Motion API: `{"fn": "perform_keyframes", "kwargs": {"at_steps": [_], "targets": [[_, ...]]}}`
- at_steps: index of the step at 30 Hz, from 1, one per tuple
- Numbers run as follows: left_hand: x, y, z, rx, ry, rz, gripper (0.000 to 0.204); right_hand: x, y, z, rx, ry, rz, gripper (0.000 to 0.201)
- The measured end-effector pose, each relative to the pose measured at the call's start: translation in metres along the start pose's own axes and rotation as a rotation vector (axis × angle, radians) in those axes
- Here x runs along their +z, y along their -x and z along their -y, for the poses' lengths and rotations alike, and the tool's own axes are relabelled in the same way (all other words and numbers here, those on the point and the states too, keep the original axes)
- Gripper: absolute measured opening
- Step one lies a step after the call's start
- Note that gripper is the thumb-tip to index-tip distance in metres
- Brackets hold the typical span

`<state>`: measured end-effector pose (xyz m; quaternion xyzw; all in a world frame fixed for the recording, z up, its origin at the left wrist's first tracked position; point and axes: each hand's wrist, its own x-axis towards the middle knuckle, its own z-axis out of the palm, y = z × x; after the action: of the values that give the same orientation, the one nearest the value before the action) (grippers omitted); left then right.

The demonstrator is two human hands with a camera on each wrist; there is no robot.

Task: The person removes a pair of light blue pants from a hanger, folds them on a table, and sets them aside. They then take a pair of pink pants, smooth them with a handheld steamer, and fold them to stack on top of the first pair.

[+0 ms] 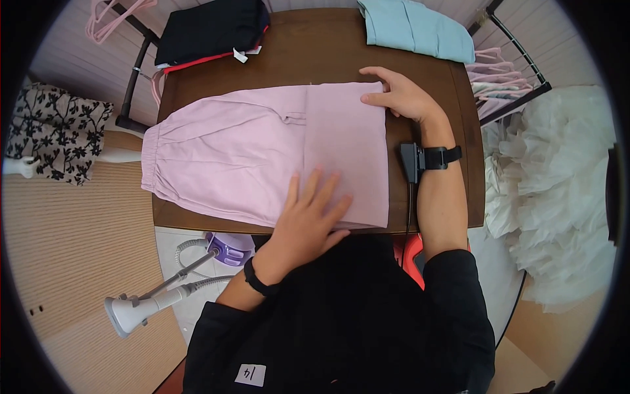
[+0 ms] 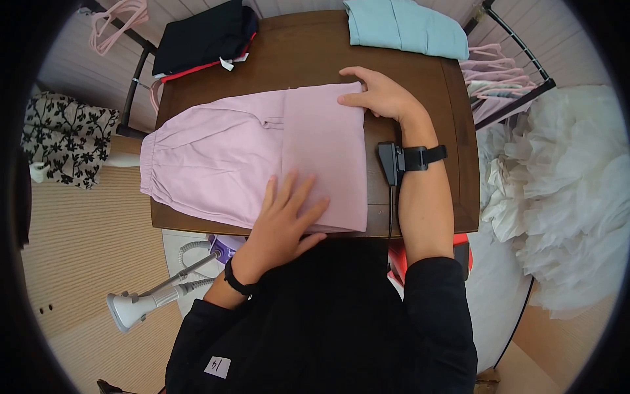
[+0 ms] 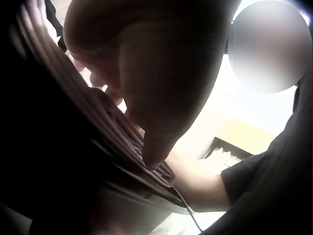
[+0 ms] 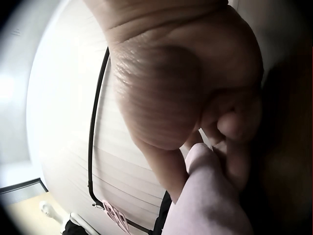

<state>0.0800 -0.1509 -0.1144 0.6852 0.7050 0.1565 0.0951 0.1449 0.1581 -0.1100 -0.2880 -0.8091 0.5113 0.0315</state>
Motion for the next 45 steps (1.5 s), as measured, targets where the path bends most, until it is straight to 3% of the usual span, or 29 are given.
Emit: {"fn": "perform_keyframes", "kwargs": {"at_steps": [2, 5, 11, 20, 31, 34, 37, 43, 45], "targets": [[0.005, -0.008, -0.012, 0.152, 0.139, -0.077, 0.052, 0.000, -0.004, -0.006, -0.007, -0.023, -0.003, 0.061], [0.033, -0.021, -0.036, 0.246, 0.242, -0.100, 0.041, 0.001, -0.003, -0.008, -0.015, -0.061, -0.002, 0.057], [0.055, -0.037, -0.052, 0.246, 0.083, -0.122, 0.021, -0.001, -0.005, -0.010, -0.018, -0.075, 0.026, 0.051], [0.055, -0.039, -0.053, 0.202, 0.202, -0.055, 0.013, -0.003, -0.007, -0.017, -0.064, -0.142, 0.055, 0.047], [0.059, -0.049, -0.071, 0.322, 0.470, -0.206, 0.009, -0.027, 0.013, -0.021, -0.050, -0.303, 0.116, 0.040], [0.046, -0.044, -0.073, 0.381, 0.560, -0.207, 0.011, -0.035, 0.022, -0.012, -0.033, -0.356, 0.117, 0.032], [0.024, -0.035, -0.064, 0.408, 0.637, -0.232, 0.018, -0.041, 0.021, -0.005, -0.015, -0.233, 0.087, 0.026], [-0.023, -0.003, -0.040, 0.379, 0.724, -0.415, 0.013, -0.023, 0.007, 0.069, -0.043, -0.066, 0.054, 0.021], [-0.037, 0.012, -0.029, 0.292, 0.703, -0.522, 0.014, -0.008, -0.004, 0.095, -0.029, 0.076, 0.014, 0.025]]}}
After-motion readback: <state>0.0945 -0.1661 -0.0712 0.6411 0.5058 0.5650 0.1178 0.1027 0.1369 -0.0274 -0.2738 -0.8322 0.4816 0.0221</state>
